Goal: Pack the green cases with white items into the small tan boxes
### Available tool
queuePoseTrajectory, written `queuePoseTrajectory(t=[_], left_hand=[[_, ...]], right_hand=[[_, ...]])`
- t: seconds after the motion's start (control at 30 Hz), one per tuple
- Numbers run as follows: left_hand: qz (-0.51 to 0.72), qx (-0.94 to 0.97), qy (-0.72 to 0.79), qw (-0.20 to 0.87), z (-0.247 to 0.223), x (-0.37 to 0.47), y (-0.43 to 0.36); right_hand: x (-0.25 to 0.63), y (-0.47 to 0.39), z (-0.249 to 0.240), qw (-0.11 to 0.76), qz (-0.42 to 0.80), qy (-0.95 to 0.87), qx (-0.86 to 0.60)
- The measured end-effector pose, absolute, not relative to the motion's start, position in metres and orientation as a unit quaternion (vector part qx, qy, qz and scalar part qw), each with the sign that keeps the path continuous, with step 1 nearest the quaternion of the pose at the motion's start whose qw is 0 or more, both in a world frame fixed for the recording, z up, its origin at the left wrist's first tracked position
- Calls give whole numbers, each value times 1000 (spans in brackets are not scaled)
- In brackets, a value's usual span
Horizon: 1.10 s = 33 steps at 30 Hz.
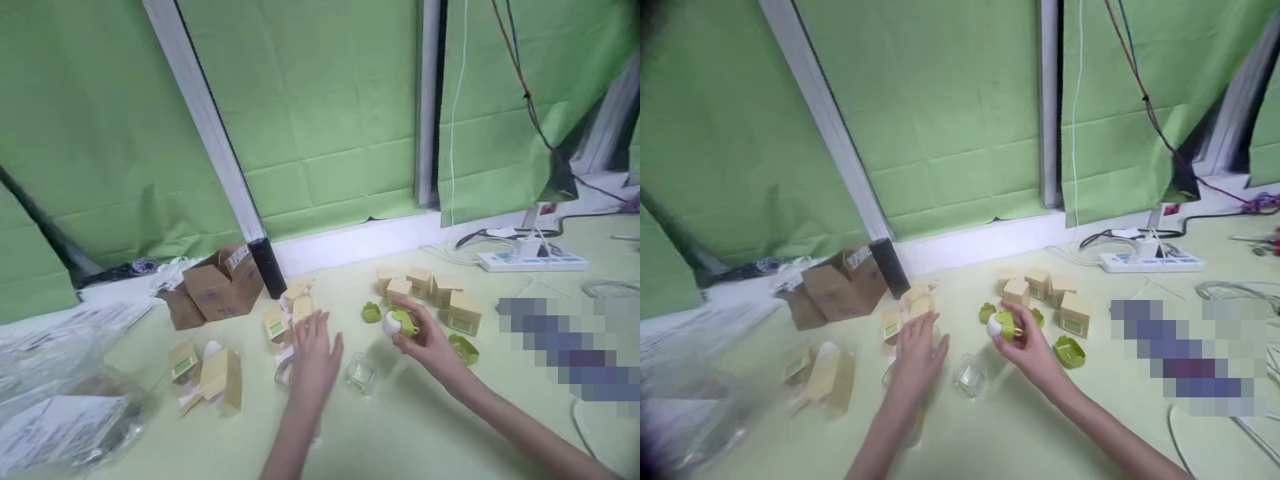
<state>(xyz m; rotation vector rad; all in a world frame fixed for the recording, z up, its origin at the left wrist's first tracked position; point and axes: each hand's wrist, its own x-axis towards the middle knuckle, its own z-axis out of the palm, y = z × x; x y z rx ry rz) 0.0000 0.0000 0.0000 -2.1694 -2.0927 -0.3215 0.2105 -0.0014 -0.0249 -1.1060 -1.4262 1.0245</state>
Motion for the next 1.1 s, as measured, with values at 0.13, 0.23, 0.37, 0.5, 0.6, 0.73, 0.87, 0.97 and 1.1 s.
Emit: queuePoseTrajectory(t=[0.13, 0.23, 0.37, 0.5, 0.6, 0.73, 0.87, 0.97, 1.1], left_hand=[[-80, -692, -716, 43, 11, -26, 35], [-62, -688, -723, 32, 11, -37, 49], [-58, -663, -745, 50, 5, -43, 62], [-54, -631, -771, 66, 2, -45, 79], [-72, -626, -773, 68, 0, -42, 88], [-135, -628, -763, 65, 3, -35, 85], [-242, -630, -736, 48, 22, -25, 65], [-329, -638, -697, 6, 34, -15, 43], [-426, -640, -625, -135, 31, 1, 12]], right_hand=[[209, -6, -19, 498, 425, -612, -443], [207, -9, -19, 478, 420, -639, -433], [195, -11, -25, 422, 356, -708, -440], [180, -15, -30, 400, 259, -761, -441], [172, -17, -30, 351, 177, -793, -465], [165, -19, -27, 282, 116, -821, -484], [164, -19, -27, 265, 120, -824, -486], [171, -17, -28, 250, 135, -828, -483], [188, -14, -26, 226, 166, -847, -452]])
